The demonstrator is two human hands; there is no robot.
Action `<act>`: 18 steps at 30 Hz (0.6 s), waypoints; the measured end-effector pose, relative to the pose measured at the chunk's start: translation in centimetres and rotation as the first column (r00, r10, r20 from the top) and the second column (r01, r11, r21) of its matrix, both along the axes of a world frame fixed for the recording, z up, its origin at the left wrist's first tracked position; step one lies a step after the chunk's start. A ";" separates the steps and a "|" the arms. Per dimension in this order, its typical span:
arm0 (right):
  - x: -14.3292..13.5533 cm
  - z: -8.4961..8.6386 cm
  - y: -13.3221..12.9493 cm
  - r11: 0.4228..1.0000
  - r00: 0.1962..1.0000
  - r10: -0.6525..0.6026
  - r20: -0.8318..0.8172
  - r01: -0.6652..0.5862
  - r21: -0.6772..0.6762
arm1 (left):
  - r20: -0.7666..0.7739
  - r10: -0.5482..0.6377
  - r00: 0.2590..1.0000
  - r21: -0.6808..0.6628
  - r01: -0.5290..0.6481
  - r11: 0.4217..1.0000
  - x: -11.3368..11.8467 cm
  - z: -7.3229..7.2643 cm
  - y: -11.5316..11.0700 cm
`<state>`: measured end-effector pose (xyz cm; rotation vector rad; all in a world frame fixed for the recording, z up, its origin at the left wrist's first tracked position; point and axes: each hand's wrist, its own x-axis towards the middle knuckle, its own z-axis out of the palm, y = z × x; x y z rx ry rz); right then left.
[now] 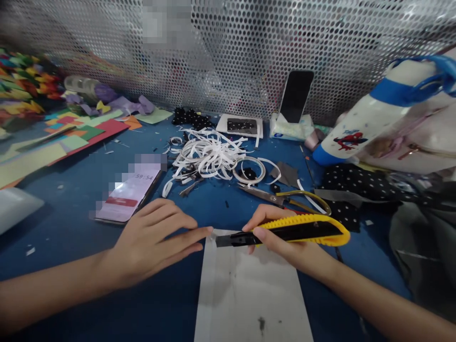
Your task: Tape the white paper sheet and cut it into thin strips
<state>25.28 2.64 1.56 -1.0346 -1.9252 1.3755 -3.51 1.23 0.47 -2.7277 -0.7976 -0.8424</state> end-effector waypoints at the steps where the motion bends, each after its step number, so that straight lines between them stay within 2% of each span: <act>1: 0.0 0.0 0.0 1.000 1.000 -0.002 0.005 0.002 0.022 | -0.002 -0.010 1.000 0.000 0.010 1.000 0.2 -0.1 -0.1; 8: -0.3 -0.1 -0.4 0.998 0.999 -0.025 -0.048 0.028 0.063 | 0.034 -0.072 0.997 0.014 0.072 0.997 0.9 0.2 -0.7; 13: -0.1 -0.8 -0.3 0.995 0.998 -0.015 -0.065 0.022 0.100 | 0.051 -0.125 0.991 0.053 0.122 0.991 1.1 1.2 -3.0; 16: 0.0 -1.0 -0.3 0.997 0.995 -0.008 -0.095 0.015 0.073 | 0.091 -0.197 0.976 -0.036 0.201 0.979 1.0 2.5 -5.0; 18: 0.0 -1.0 -0.4 0.999 0.994 -0.017 -0.104 0.020 0.032 | 0.148 -0.268 0.952 -0.144 0.289 0.946 0.9 3.8 -6.2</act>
